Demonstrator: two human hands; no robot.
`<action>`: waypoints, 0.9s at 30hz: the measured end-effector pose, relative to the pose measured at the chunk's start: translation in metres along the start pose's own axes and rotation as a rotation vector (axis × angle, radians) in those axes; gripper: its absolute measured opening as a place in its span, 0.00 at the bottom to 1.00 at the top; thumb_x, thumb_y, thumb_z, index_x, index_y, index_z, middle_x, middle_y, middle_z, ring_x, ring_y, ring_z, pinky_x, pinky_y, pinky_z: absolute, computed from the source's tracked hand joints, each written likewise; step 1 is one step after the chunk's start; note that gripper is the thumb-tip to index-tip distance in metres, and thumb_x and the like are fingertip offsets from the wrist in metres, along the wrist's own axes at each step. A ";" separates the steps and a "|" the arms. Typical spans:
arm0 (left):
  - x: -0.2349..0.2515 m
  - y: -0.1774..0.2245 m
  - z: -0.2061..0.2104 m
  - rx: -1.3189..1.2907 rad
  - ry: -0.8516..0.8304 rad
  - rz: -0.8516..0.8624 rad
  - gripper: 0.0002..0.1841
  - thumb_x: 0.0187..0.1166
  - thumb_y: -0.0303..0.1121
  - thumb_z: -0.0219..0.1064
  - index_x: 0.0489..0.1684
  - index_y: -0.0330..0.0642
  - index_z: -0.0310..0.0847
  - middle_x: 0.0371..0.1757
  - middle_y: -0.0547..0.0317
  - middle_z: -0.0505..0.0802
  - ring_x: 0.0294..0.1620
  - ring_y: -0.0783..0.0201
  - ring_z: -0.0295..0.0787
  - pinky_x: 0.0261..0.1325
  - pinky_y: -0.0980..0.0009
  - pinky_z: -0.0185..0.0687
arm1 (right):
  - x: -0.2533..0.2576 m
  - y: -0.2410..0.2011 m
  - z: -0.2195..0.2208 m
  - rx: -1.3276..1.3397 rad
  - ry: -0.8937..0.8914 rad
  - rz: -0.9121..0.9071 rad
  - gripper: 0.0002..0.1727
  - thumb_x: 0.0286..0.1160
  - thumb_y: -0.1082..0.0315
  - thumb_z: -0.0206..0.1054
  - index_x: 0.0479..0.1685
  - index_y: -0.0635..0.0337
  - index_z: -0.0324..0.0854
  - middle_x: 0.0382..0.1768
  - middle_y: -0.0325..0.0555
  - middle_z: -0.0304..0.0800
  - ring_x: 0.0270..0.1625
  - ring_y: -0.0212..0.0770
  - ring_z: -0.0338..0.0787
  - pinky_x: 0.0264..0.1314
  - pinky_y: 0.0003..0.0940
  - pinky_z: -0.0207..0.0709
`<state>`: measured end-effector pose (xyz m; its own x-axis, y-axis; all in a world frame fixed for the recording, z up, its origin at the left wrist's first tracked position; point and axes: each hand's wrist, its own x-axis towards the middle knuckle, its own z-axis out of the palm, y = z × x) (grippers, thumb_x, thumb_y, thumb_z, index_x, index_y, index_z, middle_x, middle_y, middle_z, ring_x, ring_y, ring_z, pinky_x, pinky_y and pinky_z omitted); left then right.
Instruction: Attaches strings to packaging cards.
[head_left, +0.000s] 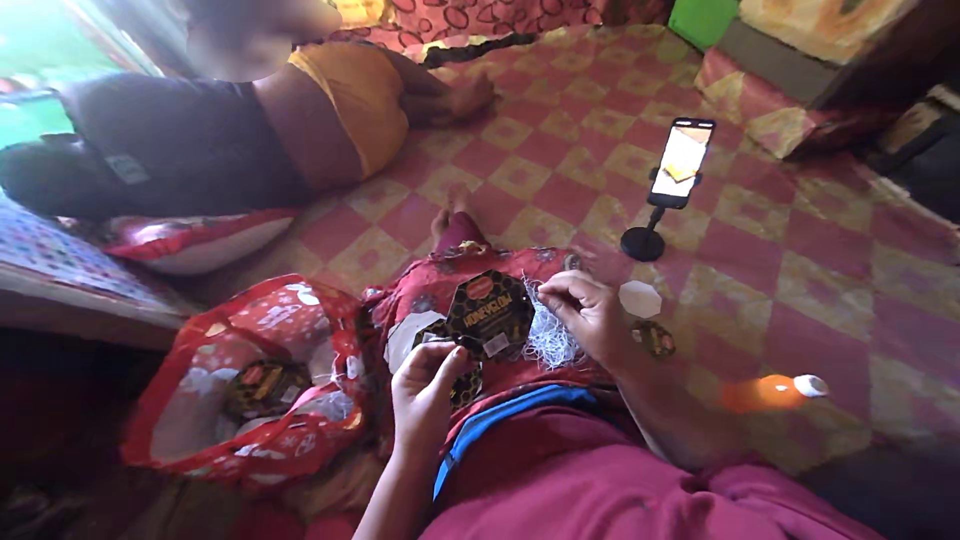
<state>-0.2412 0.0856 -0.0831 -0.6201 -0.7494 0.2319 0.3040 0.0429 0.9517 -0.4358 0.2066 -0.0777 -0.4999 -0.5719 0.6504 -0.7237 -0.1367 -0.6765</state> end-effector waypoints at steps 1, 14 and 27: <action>0.000 0.000 0.000 -0.005 -0.002 -0.005 0.09 0.77 0.20 0.62 0.38 0.46 0.85 0.34 0.72 0.95 0.35 0.73 0.94 0.46 0.73 0.93 | 0.000 0.000 0.001 -0.023 0.002 -0.017 0.06 0.70 0.77 0.70 0.39 0.71 0.90 0.42 0.55 0.93 0.45 0.34 0.92 0.52 0.23 0.85; 0.000 0.004 0.001 -0.040 -0.031 0.037 0.10 0.77 0.20 0.63 0.38 0.48 0.86 0.35 0.72 0.96 0.35 0.73 0.94 0.46 0.72 0.93 | -0.002 -0.007 0.005 -0.206 0.000 -0.091 0.06 0.67 0.75 0.71 0.34 0.70 0.90 0.39 0.57 0.91 0.35 0.39 0.89 0.39 0.26 0.84; 0.005 0.005 -0.009 0.037 -0.403 0.317 0.09 0.82 0.35 0.68 0.51 0.62 0.91 0.49 0.86 0.94 0.48 0.87 0.88 0.53 0.86 0.84 | 0.010 -0.011 -0.010 0.519 -0.193 0.529 0.04 0.70 0.79 0.71 0.41 0.67 0.87 0.27 0.30 0.89 0.27 0.15 0.81 0.34 0.13 0.77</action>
<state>-0.2366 0.0760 -0.0792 -0.7338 -0.3817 0.5621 0.5007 0.2554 0.8271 -0.4378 0.2107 -0.0602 -0.5910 -0.7916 0.1551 -0.0712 -0.1403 -0.9875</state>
